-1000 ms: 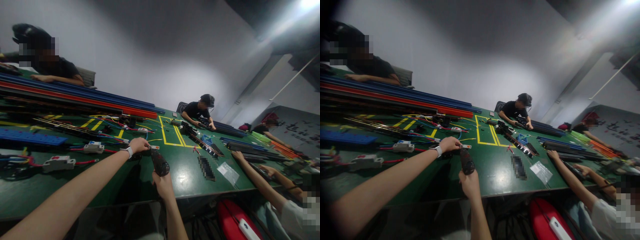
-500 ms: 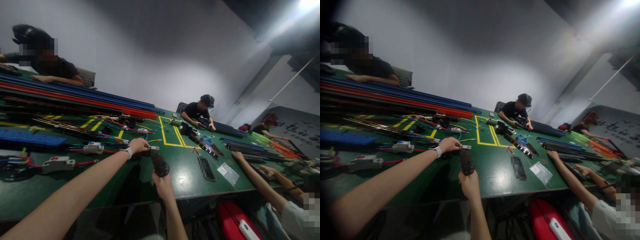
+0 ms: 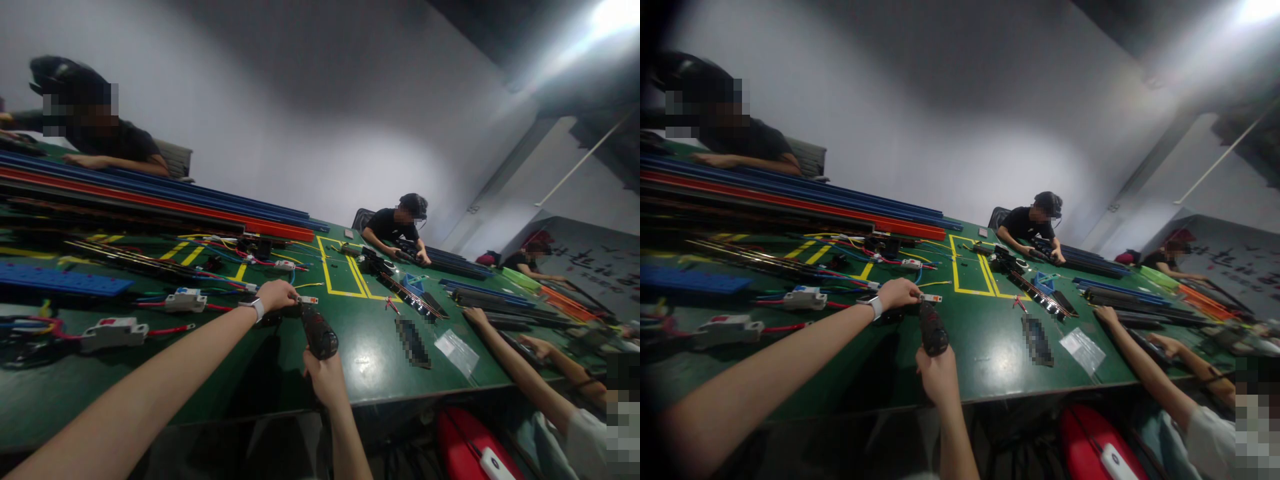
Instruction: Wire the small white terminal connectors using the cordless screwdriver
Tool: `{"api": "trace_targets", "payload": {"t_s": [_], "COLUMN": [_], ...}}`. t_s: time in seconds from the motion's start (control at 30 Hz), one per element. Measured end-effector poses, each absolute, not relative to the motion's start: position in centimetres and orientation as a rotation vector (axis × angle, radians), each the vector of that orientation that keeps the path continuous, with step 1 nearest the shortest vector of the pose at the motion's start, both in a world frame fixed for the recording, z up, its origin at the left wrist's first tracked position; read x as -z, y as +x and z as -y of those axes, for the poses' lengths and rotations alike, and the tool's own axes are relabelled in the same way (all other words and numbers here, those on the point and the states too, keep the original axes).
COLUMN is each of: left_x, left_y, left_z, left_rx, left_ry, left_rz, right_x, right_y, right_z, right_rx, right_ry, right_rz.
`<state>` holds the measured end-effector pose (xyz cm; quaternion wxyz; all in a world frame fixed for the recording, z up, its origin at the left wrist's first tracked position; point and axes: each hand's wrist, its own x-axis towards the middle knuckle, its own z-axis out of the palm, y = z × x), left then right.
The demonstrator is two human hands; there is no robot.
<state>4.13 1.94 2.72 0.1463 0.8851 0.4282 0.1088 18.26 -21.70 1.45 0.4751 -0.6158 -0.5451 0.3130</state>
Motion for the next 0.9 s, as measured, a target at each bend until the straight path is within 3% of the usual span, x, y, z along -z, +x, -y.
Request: {"api": "trace_targets", "payload": {"t_s": [0.9], "left_x": [-3.21], "left_y": [4.17], "left_z": [-1.55], "left_rx": [-0.303], "left_ry": [2.504], "left_rz": [-1.234], "right_x": [-1.09], "right_y": [18.38], "right_z": [21.64], "right_rx": [-0.750], "right_ry": [-1.500], "right_rz": [1.322]}}
